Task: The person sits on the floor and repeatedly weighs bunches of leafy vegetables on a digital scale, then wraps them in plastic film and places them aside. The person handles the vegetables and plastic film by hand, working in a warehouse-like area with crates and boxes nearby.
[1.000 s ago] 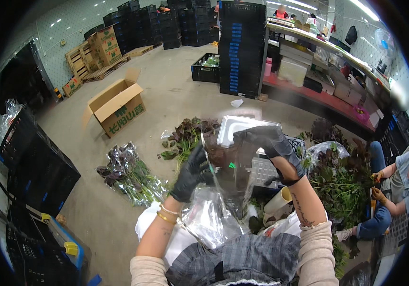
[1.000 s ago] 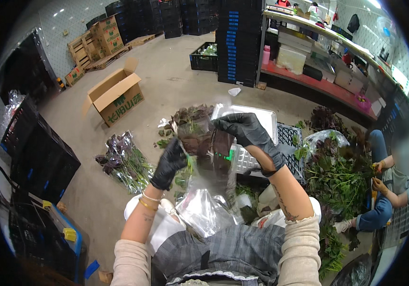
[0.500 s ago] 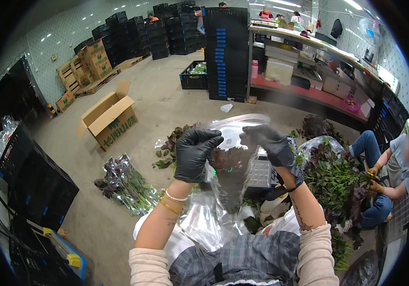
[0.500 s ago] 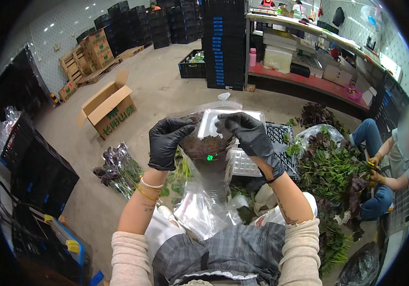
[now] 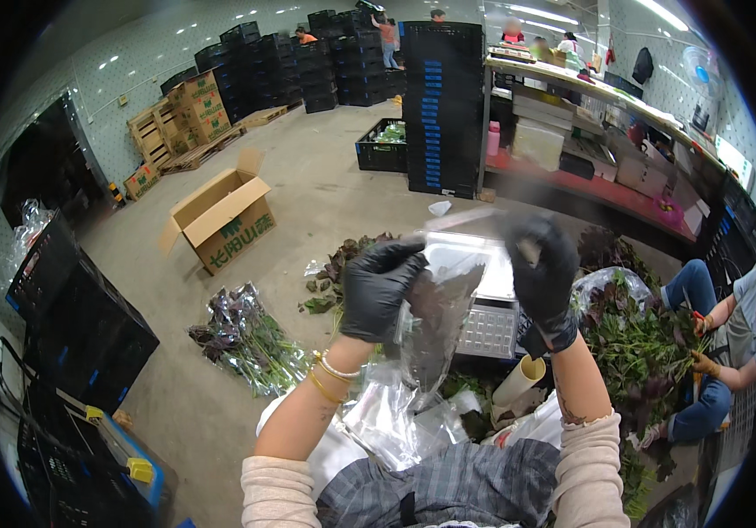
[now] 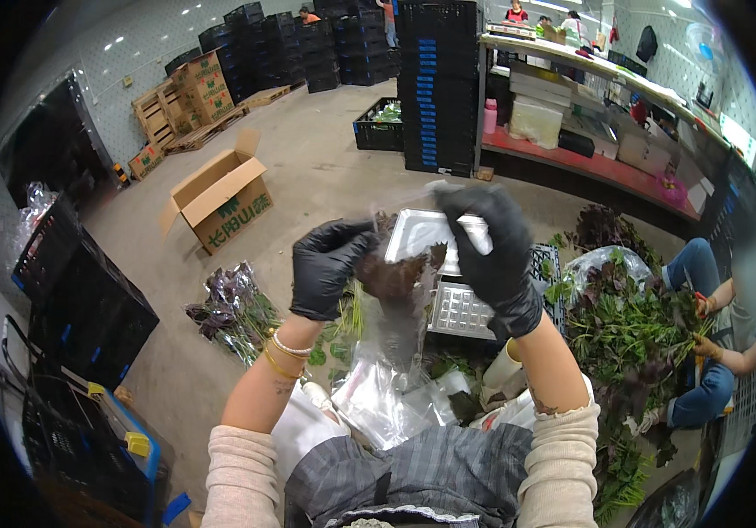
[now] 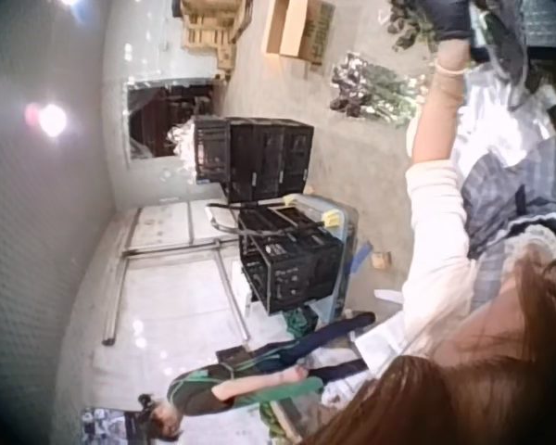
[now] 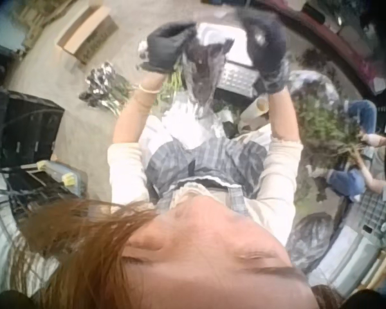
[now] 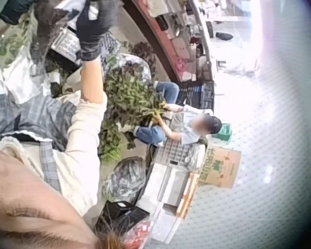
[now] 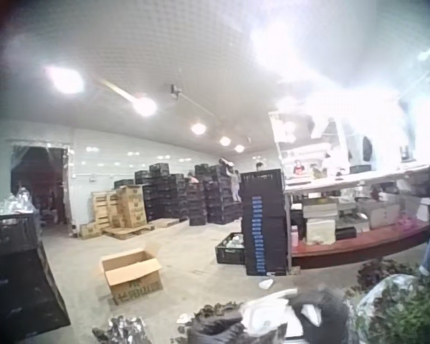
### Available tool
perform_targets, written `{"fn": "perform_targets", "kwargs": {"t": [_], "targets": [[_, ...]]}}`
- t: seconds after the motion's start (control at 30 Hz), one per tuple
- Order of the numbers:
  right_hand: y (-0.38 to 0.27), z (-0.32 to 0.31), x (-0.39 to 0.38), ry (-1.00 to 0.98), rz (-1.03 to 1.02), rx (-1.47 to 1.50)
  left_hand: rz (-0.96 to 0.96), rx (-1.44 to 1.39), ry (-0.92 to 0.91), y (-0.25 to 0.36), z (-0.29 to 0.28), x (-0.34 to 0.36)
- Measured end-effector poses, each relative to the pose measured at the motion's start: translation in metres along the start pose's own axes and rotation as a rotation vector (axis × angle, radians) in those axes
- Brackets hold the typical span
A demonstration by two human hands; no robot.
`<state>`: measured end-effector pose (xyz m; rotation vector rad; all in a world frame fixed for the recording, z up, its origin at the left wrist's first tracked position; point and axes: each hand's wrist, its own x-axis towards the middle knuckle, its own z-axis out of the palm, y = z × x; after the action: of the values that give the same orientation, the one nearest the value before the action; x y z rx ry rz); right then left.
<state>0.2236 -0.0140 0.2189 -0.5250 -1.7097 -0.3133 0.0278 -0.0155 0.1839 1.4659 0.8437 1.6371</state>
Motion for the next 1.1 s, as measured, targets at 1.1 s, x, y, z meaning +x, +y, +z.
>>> {"fn": "perform_targets", "kwargs": {"t": [1.1], "targets": [[-0.003,-0.01,0.012,-0.714,-0.215,-0.209,0.13,0.383,-0.315,0.003,0.025,-0.016]]}}
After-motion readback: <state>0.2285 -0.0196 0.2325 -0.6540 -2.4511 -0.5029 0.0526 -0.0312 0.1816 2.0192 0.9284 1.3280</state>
